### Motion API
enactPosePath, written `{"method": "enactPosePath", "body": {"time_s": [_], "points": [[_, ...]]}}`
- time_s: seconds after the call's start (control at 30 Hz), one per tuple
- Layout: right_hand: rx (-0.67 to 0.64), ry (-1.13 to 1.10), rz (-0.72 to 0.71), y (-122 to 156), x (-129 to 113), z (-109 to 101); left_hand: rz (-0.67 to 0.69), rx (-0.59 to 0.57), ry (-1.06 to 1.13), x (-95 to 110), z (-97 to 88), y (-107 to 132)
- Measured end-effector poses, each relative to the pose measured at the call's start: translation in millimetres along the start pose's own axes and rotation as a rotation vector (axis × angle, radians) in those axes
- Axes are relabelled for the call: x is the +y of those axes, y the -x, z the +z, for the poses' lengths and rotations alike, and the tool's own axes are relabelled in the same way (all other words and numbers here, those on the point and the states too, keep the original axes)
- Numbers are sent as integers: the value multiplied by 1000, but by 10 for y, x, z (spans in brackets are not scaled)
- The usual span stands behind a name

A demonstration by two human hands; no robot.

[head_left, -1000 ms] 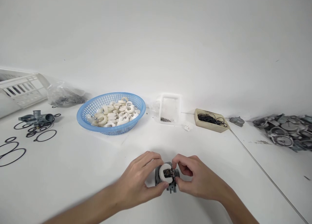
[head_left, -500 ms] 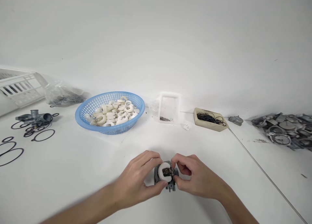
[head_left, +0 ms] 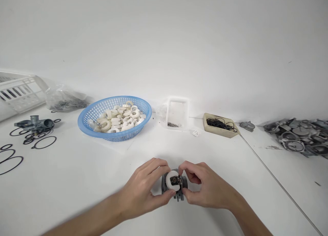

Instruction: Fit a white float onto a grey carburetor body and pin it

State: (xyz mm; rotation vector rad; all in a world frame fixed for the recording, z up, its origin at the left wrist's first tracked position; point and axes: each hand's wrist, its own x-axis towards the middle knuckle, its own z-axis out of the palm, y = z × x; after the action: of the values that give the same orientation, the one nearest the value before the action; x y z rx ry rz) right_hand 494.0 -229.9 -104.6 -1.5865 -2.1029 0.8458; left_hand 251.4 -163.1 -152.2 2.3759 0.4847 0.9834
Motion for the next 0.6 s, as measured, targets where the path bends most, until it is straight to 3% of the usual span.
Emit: {"method": "enactPosePath", "body": {"time_s": [0.6], "points": [[21,-39,-9,1,60,43,5,-14,-23,1,1,-13]]}}
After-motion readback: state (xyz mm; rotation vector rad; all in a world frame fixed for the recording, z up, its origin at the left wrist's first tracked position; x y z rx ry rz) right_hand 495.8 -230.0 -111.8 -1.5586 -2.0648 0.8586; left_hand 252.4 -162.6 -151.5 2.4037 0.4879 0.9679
